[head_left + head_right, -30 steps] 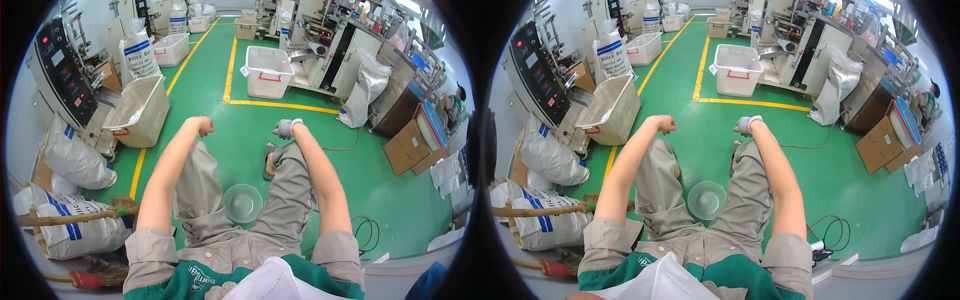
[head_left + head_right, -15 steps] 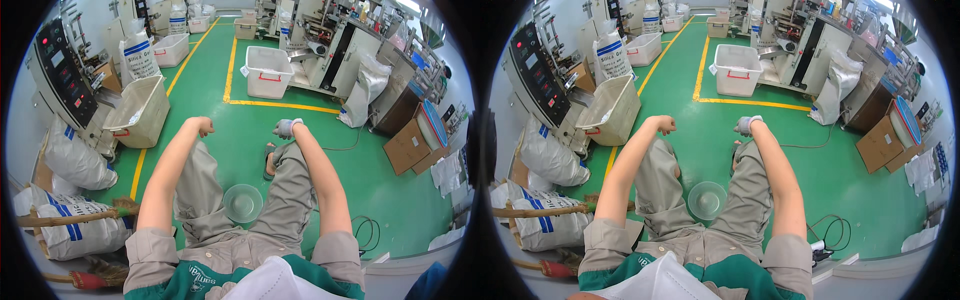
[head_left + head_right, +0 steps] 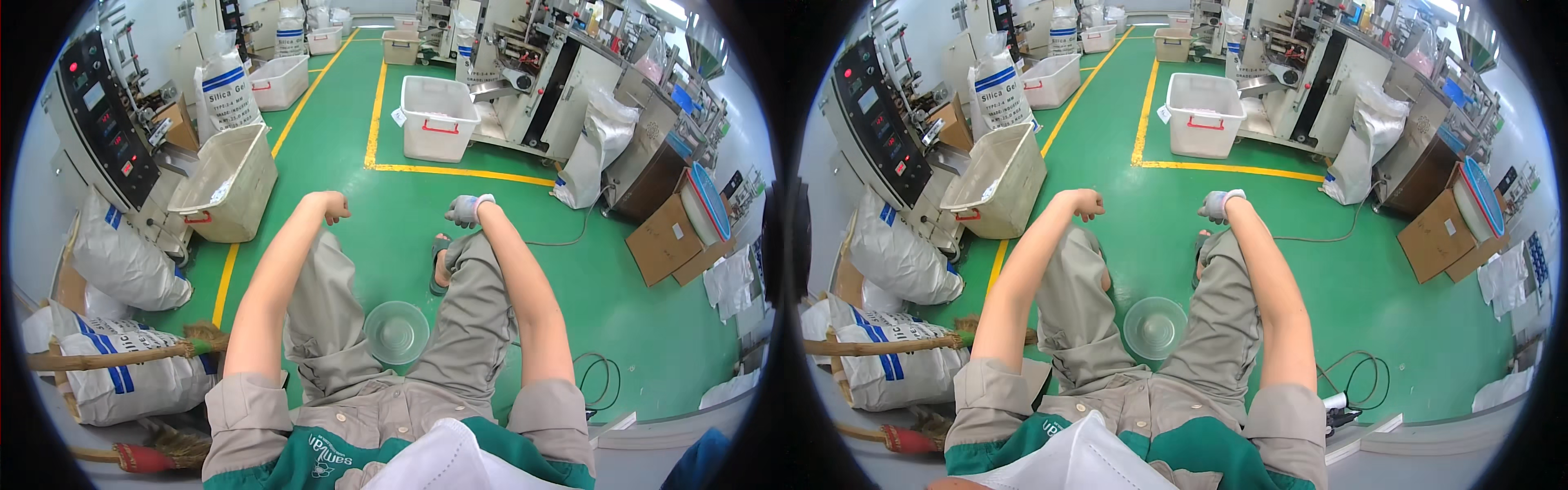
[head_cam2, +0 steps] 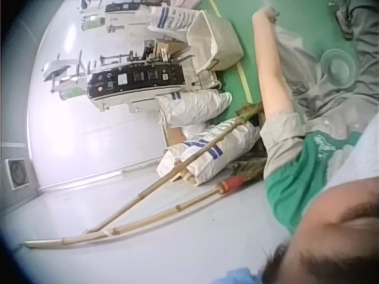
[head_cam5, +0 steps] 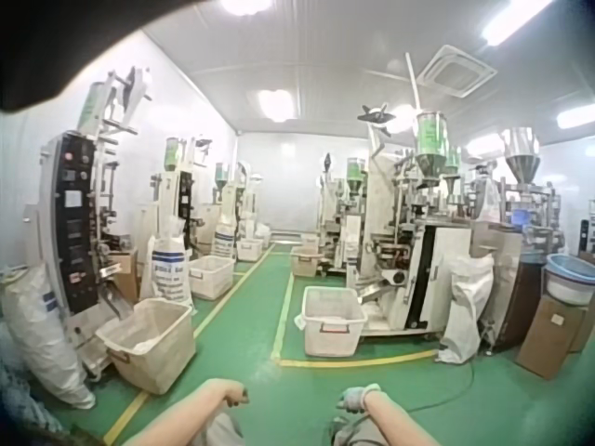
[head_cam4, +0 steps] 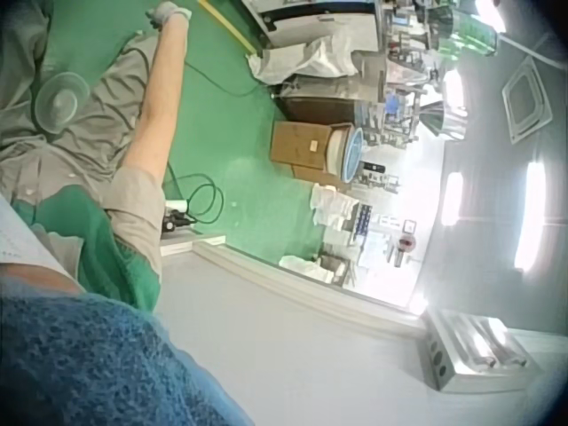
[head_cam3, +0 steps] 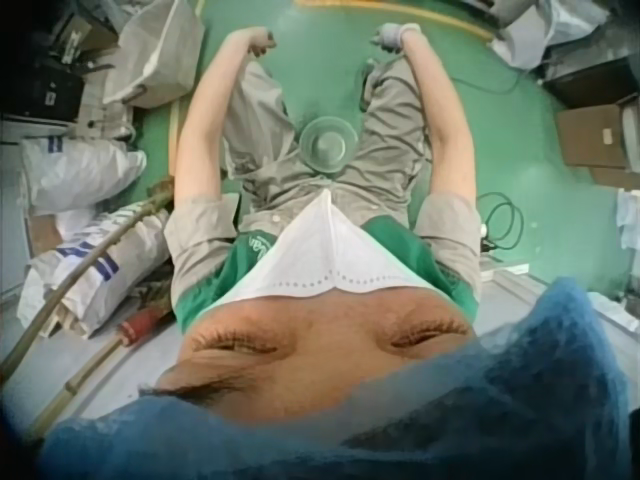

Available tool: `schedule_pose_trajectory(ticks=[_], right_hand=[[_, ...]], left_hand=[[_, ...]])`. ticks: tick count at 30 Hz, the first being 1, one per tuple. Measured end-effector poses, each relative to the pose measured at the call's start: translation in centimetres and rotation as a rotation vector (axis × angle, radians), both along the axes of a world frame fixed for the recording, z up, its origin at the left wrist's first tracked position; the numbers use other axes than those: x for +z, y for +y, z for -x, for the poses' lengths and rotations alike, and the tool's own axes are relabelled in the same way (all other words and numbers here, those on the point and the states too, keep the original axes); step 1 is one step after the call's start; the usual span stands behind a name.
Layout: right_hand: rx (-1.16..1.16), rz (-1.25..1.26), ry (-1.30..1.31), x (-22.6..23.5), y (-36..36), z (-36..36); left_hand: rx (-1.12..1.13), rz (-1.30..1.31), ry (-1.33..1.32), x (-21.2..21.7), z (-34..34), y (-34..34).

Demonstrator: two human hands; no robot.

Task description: The person puts on gloves, handles a bottle near a small pump on the floor, and picks up and turns a plastic bowl with both hands.

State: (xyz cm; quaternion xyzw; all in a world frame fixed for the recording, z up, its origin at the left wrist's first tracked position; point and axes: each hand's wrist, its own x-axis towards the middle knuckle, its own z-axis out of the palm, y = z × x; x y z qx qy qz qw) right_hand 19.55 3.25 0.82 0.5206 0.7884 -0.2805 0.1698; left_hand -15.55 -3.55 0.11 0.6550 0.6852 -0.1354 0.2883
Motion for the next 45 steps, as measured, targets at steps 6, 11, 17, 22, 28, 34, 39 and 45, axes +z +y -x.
schedule_pose_trajectory(ticks=[6, 11, 17, 22, 28, 34, 39, 45], right_hand=[[-0.008, 0.015, -0.011, -0.2, 0.3, -0.1], [-0.016, 0.011, 0.002, -0.3, 0.3, -0.1], [-0.008, 0.004, 0.004, 0.0, -0.1, 0.0], [-0.011, -0.003, -0.015, 0.0, 0.1, -0.1], [-0.002, 0.0, -0.014, 0.3, -0.3, 0.1], [0.0, -0.003, -0.023, 0.2, -0.1, 0.2], [-0.001, 0.007, -0.025, -0.4, 0.5, -0.2], [-0.002, 0.01, -0.022, -0.6, 0.6, 0.1]], left_hand=[[0.0, -0.007, 0.003, -0.1, -0.1, 0.2], [-0.001, 0.007, 0.0, -0.3, 0.0, 0.4], [-0.004, 0.004, 0.002, -0.3, 0.0, 0.2], [-0.009, -0.001, 0.002, 0.0, -0.2, 0.2], [-0.006, 0.009, -0.002, 0.0, -0.1, 0.2], [-0.002, 0.0, 0.004, -0.3, 0.1, 0.3], [0.003, 0.001, -0.009, -0.2, -0.2, 0.3], [0.01, 0.013, -0.007, -0.2, 0.2, 0.2]])
